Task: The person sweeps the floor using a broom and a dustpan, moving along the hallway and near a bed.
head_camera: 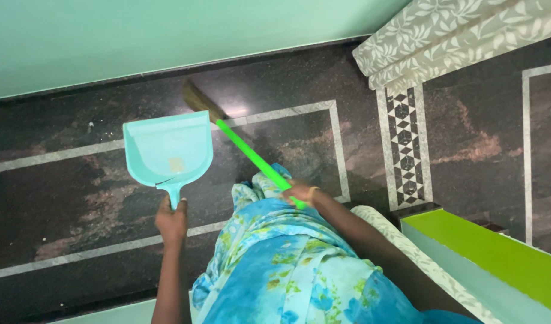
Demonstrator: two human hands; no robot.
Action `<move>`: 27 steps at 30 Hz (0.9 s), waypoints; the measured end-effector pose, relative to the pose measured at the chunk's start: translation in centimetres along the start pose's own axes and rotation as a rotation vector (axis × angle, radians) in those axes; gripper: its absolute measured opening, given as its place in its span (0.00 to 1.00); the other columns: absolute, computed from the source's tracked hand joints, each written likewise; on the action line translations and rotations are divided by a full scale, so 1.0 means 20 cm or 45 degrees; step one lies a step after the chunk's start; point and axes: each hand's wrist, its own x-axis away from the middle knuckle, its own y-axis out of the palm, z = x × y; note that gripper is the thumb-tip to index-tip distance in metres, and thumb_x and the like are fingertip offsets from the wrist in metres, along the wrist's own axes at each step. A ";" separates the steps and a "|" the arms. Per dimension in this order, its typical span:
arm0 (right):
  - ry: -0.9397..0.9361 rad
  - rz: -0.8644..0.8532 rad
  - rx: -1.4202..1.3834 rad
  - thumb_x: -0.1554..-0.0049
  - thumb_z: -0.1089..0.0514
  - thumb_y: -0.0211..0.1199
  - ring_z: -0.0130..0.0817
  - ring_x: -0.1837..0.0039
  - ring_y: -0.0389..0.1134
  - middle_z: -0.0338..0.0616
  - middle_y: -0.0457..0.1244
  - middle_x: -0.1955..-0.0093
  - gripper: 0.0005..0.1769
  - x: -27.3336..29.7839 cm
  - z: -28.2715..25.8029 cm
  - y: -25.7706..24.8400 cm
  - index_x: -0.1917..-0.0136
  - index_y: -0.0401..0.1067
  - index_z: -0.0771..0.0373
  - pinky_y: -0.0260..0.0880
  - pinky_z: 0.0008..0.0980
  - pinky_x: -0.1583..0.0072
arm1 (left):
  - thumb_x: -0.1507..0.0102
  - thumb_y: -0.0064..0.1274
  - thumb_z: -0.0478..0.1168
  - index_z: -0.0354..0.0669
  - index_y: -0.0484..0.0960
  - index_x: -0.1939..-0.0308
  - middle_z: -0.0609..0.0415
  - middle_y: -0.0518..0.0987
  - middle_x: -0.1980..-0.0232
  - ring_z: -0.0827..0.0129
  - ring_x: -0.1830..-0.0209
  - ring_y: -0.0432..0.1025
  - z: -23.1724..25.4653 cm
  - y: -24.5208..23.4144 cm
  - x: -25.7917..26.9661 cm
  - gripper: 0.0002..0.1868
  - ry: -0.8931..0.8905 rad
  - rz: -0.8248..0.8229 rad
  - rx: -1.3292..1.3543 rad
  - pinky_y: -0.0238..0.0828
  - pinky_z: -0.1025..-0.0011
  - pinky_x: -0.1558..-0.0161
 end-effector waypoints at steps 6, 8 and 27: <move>0.134 0.200 -0.237 0.44 0.58 0.67 0.25 0.70 0.60 0.37 0.61 0.66 0.11 0.77 0.02 -0.26 0.47 0.73 0.61 0.61 0.28 0.67 | 0.38 0.57 0.40 0.33 0.81 0.44 0.46 0.81 0.64 0.66 0.66 0.72 -0.04 0.03 -0.07 0.21 0.121 0.036 0.132 0.69 0.65 0.59; 0.251 0.377 -0.258 0.45 0.57 0.67 0.26 0.70 0.60 0.38 0.61 0.67 0.11 0.94 0.04 -0.28 0.48 0.72 0.59 0.62 0.31 0.68 | 0.37 0.56 0.40 0.33 0.81 0.44 0.46 0.80 0.64 0.64 0.66 0.73 -0.06 0.03 -0.09 0.20 0.145 0.017 0.084 0.69 0.64 0.58; 0.165 0.035 -0.705 0.43 0.61 0.65 0.22 0.71 0.61 0.31 0.59 0.69 0.08 0.13 -0.35 -0.29 0.54 0.66 0.56 0.63 0.28 0.69 | 0.40 0.59 0.41 0.33 0.82 0.45 0.38 0.82 0.57 0.49 0.57 0.77 -0.40 0.01 0.04 0.22 0.169 0.279 0.043 0.70 0.57 0.52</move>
